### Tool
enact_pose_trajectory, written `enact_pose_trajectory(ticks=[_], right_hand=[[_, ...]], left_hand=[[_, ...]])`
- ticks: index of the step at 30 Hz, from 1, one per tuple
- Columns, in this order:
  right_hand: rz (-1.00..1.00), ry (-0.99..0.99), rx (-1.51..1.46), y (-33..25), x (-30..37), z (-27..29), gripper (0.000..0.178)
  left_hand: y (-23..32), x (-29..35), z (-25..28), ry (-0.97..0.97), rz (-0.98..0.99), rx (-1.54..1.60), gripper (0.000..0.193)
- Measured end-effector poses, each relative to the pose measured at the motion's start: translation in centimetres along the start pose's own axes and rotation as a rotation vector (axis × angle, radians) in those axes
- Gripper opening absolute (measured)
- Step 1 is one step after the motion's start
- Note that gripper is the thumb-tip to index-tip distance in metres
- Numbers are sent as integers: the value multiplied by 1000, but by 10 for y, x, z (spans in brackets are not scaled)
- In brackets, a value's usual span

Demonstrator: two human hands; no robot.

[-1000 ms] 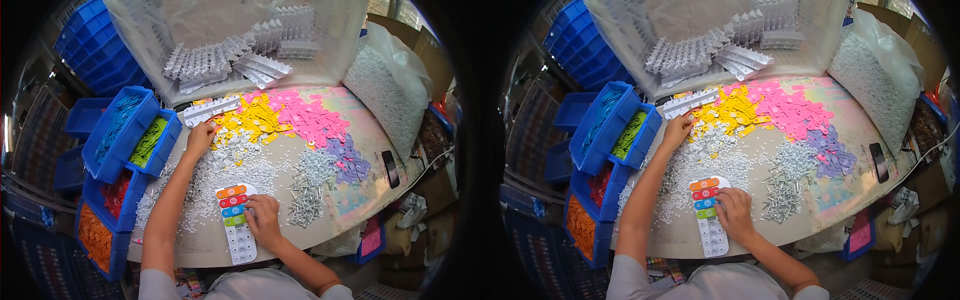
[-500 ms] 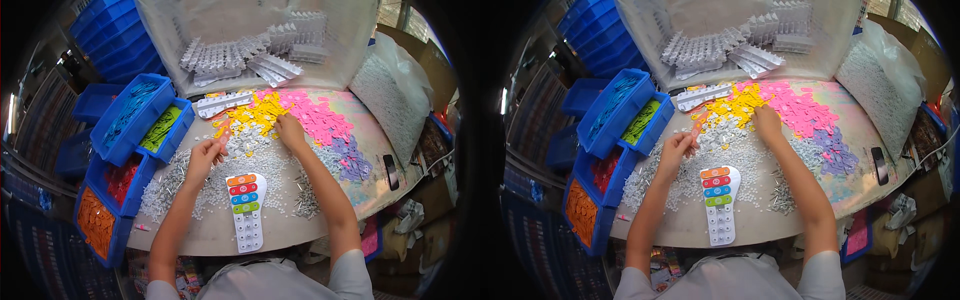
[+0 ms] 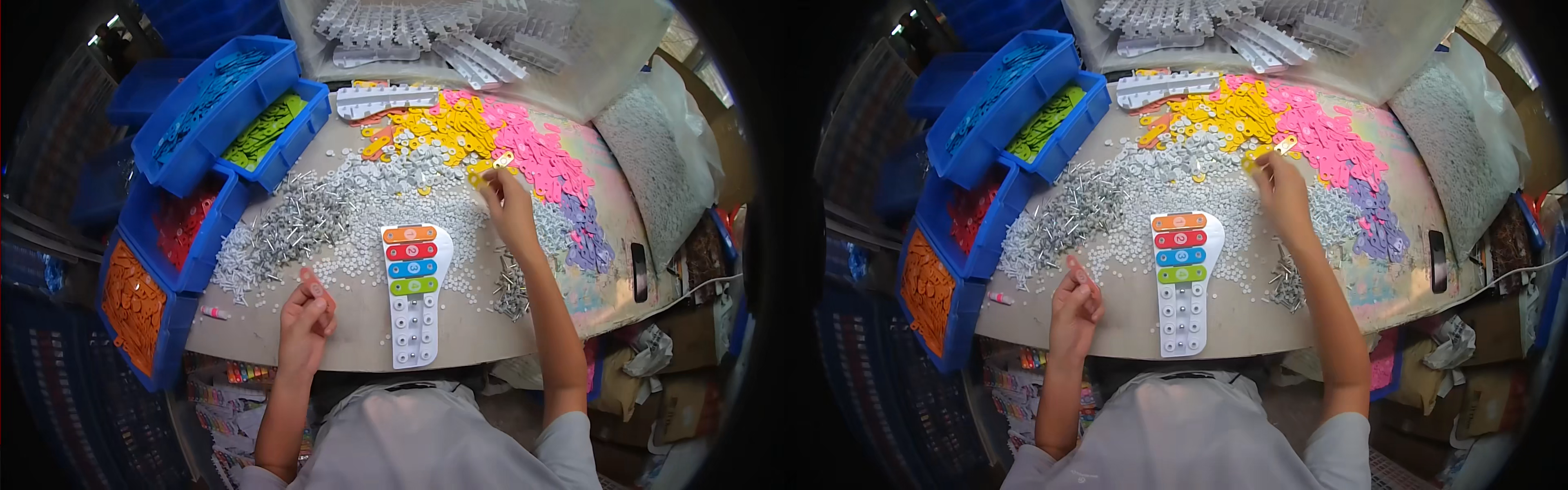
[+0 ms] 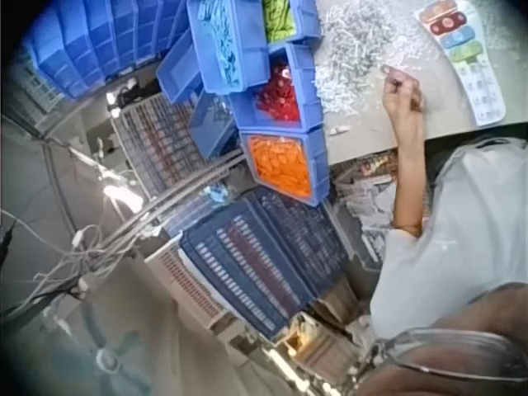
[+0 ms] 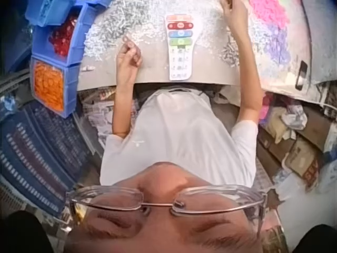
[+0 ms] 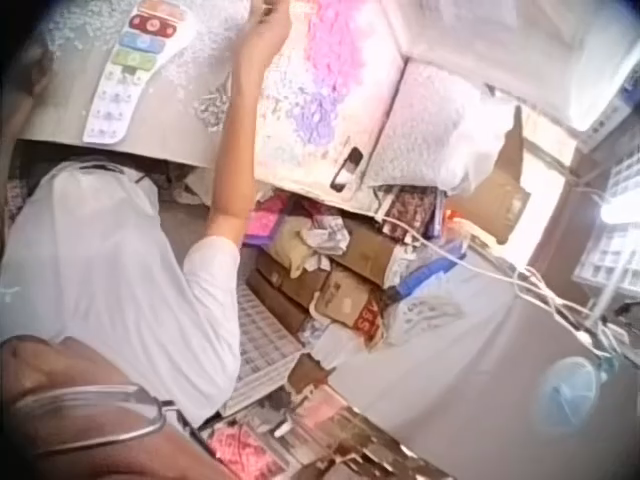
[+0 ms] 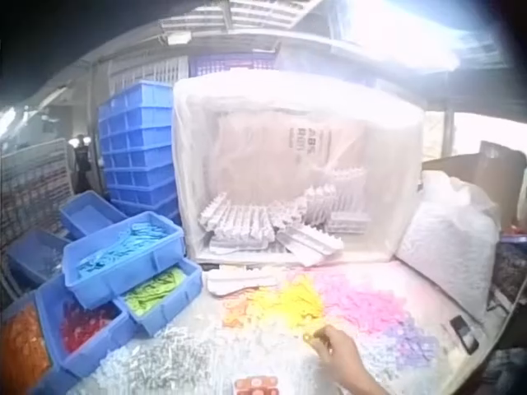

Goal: Assembling a colorful toy xylophone by placing colored plates onto a plastic base.

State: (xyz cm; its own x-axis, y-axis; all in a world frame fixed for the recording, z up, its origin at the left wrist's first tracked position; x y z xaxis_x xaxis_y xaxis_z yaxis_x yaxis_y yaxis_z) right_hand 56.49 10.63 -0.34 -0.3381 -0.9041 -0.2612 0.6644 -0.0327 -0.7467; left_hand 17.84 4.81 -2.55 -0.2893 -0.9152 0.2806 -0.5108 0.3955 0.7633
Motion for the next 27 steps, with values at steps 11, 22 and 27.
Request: enact_pose_trajectory(ticks=[11, 22, 27], right_hand=[[262, -426, 30, -95, 161, -16, 14], [102, -191, 38, -74, 187, -41, 38], [65, -27, 28, -75, 191, -44, 61]], left_hand=[[-10, 10, -29, -119, -54, -532, 16], [-21, -11, -63, -133, -317, -1153, 14], [-14, -11, -86, -139, -421, -1259, 8]])
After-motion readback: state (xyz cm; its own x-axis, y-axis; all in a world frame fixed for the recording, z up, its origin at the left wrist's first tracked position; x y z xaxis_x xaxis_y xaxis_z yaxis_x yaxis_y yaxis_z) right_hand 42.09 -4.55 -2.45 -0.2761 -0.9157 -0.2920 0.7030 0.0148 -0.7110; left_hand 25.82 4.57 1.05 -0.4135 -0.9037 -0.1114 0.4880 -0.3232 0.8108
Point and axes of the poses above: each hand's wrist, its own x-axis away from the middle knuckle, its own z-axis out of the back of the hand, y = z × x, the point moved 1 cm from there along -x, towards the middle knuckle, and after that the axes turned 4 degrees about -x, right-handed, at the moved point
